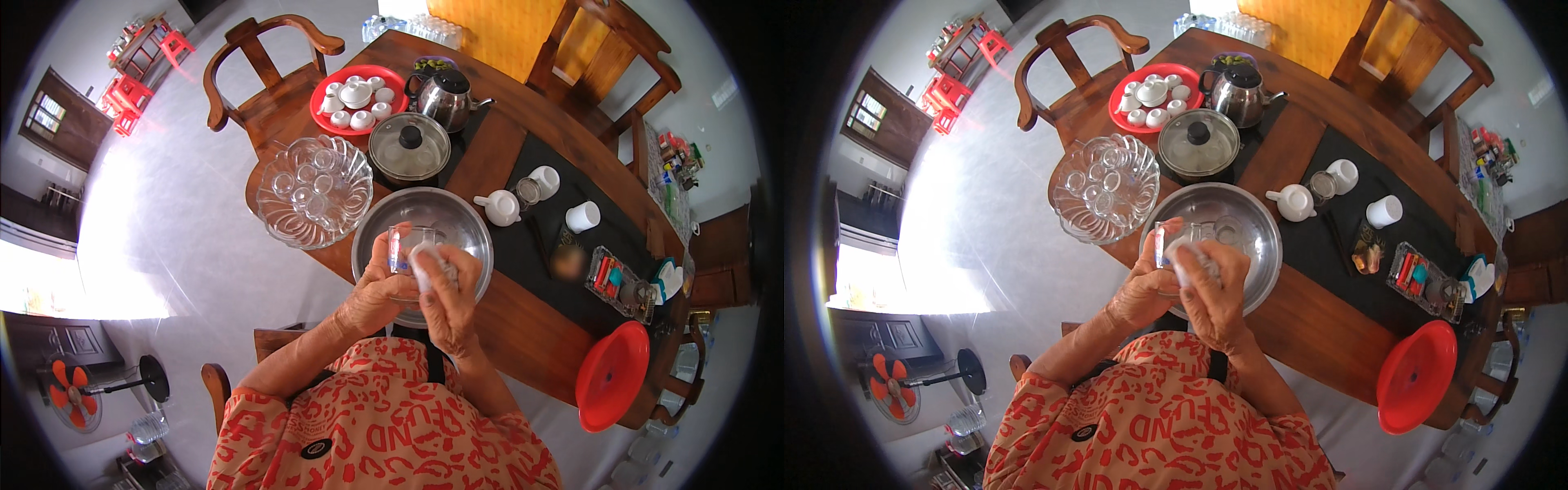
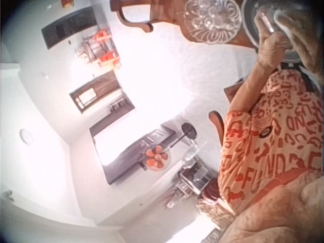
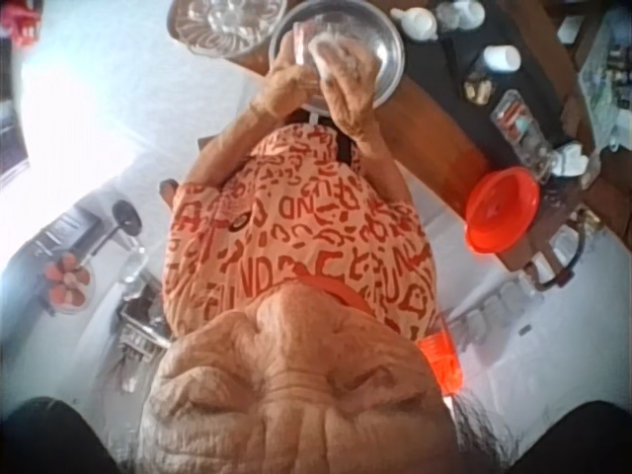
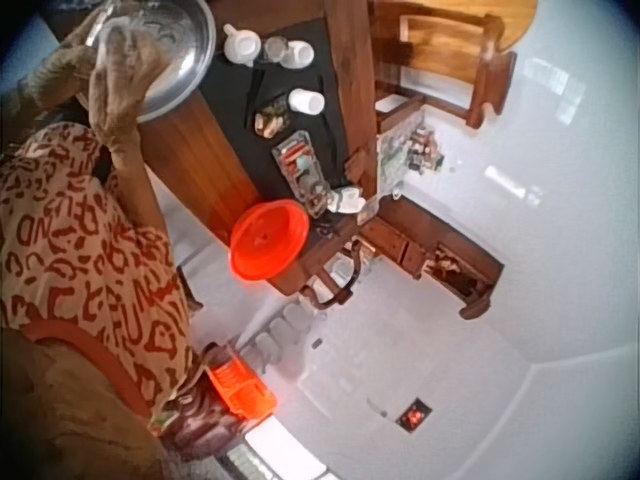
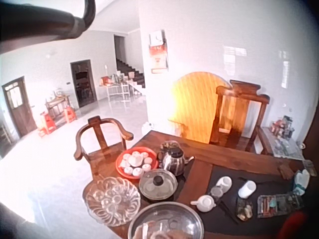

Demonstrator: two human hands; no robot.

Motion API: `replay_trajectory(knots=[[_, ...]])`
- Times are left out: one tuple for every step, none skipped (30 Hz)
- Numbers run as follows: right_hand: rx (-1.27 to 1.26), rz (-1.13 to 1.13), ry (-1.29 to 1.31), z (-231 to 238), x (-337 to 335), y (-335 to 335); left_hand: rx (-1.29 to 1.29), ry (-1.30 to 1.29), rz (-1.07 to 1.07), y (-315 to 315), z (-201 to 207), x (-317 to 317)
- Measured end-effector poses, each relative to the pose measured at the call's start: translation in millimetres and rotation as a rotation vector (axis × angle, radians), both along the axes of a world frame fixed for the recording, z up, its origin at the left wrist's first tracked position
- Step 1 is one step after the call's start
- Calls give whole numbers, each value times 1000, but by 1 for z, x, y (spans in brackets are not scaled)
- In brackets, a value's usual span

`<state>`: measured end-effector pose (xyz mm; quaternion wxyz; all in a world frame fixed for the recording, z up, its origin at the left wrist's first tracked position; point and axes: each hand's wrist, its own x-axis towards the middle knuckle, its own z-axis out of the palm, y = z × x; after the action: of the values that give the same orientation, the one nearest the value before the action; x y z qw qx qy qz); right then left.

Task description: The person wipes several small clear glasses with a white cloth over a metal bowl. They handle the glasses one at a time, wiping the exterior and interior surfaces, and then place the cleaned glasses into a glass holder on the table.

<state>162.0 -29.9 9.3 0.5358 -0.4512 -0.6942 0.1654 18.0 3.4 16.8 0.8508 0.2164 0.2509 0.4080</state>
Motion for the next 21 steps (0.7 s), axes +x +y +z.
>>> replay_trajectory(knots=[[65, 14, -74, 5, -1, 1, 33, -55, -17, 1, -8, -4], [70, 9, -58, 6, -2, 2, 36, -36, -26, 0, -8, -6], [77, 2, -41, 5, -3, 4, 41, -16, -37, -1, -5, -7], [84, -4, -24, 5, -4, 6, 46, 4, -47, -2, -2, -7], [67, -23, 38, 4, -3, 8, 51, 8, -52, -2, 1, -5], [28, -50, 116, 5, -5, 8, 56, 8, -56, -2, 4, -3], [-11, -77, 194, 7, -7, 9, 61, 9, -61, -2, 5, -1], [-51, -103, 272, 8, -8, 9, 55, 9, -61, -2, 5, -1], [-56, -134, 281, 1, -6, 10, 47, 10, -62, -4, 4, -1], [-110, -141, 330, -1, -6, 8, 39, 11, -63, -4, 4, -1], [-163, -147, 379, 0, -7, 7, 38, 9, -71, -4, 6, 0], [-217, -152, 428, 0, -8, 7, 32, 13, -67, -4, 5, -1], [-181, -155, 355, 4, -9, 7, 25, 18, -63, -5, 3, -2], [-146, -158, 282, 11, -10, 6, 19, 22, -59, -5, 2, -3], [-110, -161, 208, 14, -11, 6, -1, 0, -44, -4, 2, -3], [-47, -99, 123, 14, -9, 7, -21, -21, -29, -3, 4, -2], [16, -36, 38, 14, -6, 7, -40, -43, -13, -2, 5, -2], [78, 25, -47, 14, -4, 7, -46, -55, -18, -1, 6, -3], [83, 55, -14, 16, -5, 8, -51, -67, -22, -1, 7, -6], [70, 51, 8, 14, -4, 7, -56, -79, -26, -1, 8, -8], [58, 48, 29, 11, -4, 7, -25, -102, -27, -1, 4, -10]])
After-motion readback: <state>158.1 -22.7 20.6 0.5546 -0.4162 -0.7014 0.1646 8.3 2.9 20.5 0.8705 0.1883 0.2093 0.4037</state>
